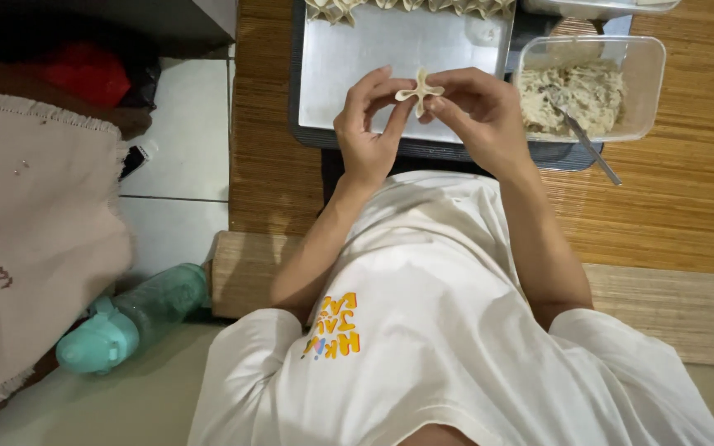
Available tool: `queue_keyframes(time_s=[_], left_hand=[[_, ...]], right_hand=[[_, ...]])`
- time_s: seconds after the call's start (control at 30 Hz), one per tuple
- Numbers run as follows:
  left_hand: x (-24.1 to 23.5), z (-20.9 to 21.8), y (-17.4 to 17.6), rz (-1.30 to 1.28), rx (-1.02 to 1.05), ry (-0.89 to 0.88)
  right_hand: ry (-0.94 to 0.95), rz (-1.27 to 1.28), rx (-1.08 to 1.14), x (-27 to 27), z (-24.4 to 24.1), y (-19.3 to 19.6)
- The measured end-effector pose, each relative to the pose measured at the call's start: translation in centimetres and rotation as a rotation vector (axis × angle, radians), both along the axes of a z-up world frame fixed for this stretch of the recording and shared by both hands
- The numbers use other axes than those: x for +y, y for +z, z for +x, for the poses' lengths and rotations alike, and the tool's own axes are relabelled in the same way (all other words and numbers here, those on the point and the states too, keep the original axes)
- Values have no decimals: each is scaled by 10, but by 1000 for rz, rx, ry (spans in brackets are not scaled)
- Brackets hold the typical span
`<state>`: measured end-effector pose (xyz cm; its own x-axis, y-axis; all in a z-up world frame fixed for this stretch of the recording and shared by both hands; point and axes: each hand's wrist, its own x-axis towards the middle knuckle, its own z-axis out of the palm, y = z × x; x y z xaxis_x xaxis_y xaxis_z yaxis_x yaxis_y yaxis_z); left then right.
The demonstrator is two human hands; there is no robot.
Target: Placing filling on dough wrappers and folding them into decorative shapes to make dumplings.
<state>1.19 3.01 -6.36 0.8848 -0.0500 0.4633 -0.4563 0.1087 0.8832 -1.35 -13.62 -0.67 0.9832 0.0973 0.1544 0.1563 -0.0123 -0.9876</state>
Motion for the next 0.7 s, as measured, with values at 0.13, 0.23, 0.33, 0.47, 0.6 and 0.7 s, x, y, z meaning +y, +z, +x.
queue_keyframes(time_s=[0.13, 0.23, 0.33, 0.47, 0.6, 0.7], left_hand=[[9, 3, -22, 52, 35, 63], [17, 11, -27, 55, 32, 40], [25, 16, -36, 64, 130, -9], [34, 21, -42, 96, 170, 28], [38, 23, -58, 152, 241, 89], [39, 23, -64, 173, 238, 84]], right_hand=[[28, -15, 119, 5, 14, -17], [29, -93, 128, 9, 26, -19], [-6, -78, 117, 13, 44, -37], [-100, -209, 73, 16, 80, -60], [-164, -371, -67, 16, 118, -94], [-137, -473, -136, 22, 132, -97]])
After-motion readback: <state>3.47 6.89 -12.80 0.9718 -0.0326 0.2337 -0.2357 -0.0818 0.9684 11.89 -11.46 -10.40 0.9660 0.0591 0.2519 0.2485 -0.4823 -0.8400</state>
